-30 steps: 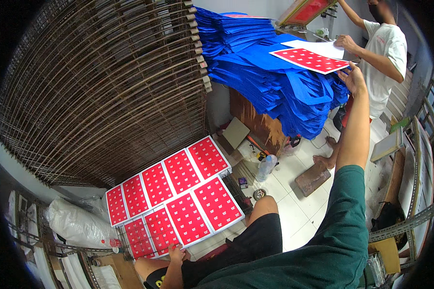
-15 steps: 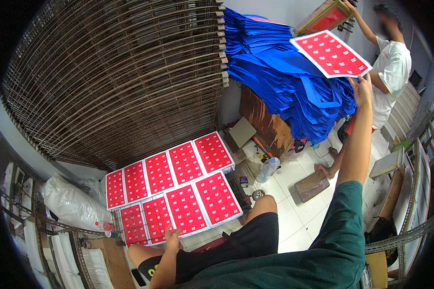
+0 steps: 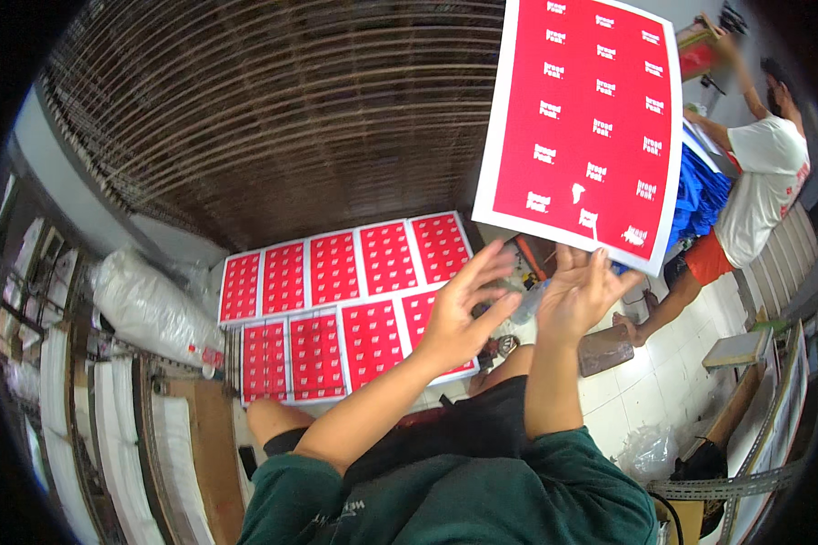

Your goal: The person receives red printed sheets from a coworker and stacks them on a metal rack. The person repeatedly takes sheets and places them in a neat pile on the rack.

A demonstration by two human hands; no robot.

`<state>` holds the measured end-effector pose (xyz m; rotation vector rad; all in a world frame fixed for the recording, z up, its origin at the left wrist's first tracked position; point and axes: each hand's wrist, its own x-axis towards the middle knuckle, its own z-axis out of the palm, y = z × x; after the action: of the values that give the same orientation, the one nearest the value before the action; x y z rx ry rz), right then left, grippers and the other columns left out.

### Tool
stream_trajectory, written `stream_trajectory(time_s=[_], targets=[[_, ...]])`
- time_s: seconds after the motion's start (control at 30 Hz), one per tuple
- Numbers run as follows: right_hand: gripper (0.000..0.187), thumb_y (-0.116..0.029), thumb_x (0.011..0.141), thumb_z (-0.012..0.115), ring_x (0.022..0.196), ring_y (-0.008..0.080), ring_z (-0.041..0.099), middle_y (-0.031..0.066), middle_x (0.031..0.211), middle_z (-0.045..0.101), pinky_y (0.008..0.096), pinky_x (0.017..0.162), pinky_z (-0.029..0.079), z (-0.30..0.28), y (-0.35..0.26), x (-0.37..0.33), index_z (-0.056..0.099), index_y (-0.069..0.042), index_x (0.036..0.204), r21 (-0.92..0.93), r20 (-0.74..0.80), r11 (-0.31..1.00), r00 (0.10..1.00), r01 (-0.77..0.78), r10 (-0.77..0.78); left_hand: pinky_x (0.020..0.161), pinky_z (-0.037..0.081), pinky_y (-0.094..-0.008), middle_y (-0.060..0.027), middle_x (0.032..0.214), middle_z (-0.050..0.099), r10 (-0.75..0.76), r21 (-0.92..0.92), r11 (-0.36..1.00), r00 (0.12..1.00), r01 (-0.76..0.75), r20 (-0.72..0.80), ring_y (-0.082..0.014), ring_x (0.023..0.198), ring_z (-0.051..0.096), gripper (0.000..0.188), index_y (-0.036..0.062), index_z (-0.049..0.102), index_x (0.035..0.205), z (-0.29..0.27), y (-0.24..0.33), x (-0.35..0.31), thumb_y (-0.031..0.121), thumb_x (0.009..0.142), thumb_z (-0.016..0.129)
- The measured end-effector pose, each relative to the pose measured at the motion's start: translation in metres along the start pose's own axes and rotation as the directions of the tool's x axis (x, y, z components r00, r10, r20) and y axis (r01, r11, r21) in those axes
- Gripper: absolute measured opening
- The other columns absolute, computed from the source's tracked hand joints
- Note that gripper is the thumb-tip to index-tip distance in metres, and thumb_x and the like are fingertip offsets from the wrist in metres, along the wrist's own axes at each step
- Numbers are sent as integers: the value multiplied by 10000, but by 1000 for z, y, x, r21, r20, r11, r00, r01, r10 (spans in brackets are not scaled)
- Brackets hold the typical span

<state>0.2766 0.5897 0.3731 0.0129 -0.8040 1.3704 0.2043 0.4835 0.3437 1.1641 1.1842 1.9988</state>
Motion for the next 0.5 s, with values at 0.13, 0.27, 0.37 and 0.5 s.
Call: stream_trajectory(time_s=[0.13,0.27,0.37,0.5], targets=[[525,-25,904,375,1054,302,528,252,1239,350,443,851,499,27,10,-62,52,-163,1294,-99,-51,993,997,-61,56,925,401,-321,-164,1222,465,84,-202,974,989,-108,-120,-227,1143,465,508,-20,336,1279,7,14,-7,36,833,573],[539,-34,906,382,1094,277,489,252,1234,342,422,860,496,31,25,-94,43,-164,1303,-158,-20,987,1000,13,-17,889,425,-290,-156,1143,520,37,-289,949,956,-124,-291,-187,1079,500,431,-40,367,1229,-2,19,-24,-34,830,530],[562,-47,910,387,1069,261,502,244,1212,377,403,866,490,30,32,-108,7,-133,1314,-285,51,955,997,77,-65,861,439,-263,-149,1059,564,25,-299,943,926,-147,-377,-181,1015,553,374,-27,394,1195,-8,24,-31,-38,840,512],[527,-147,900,457,1078,267,493,217,1181,435,387,876,446,-7,41,-124,146,49,1277,-456,326,890,933,14,153,869,438,-269,-157,1083,546,71,-325,912,876,-251,-477,-175,1003,552,315,-19,399,1136,-18,13,-39,-42,838,499]])
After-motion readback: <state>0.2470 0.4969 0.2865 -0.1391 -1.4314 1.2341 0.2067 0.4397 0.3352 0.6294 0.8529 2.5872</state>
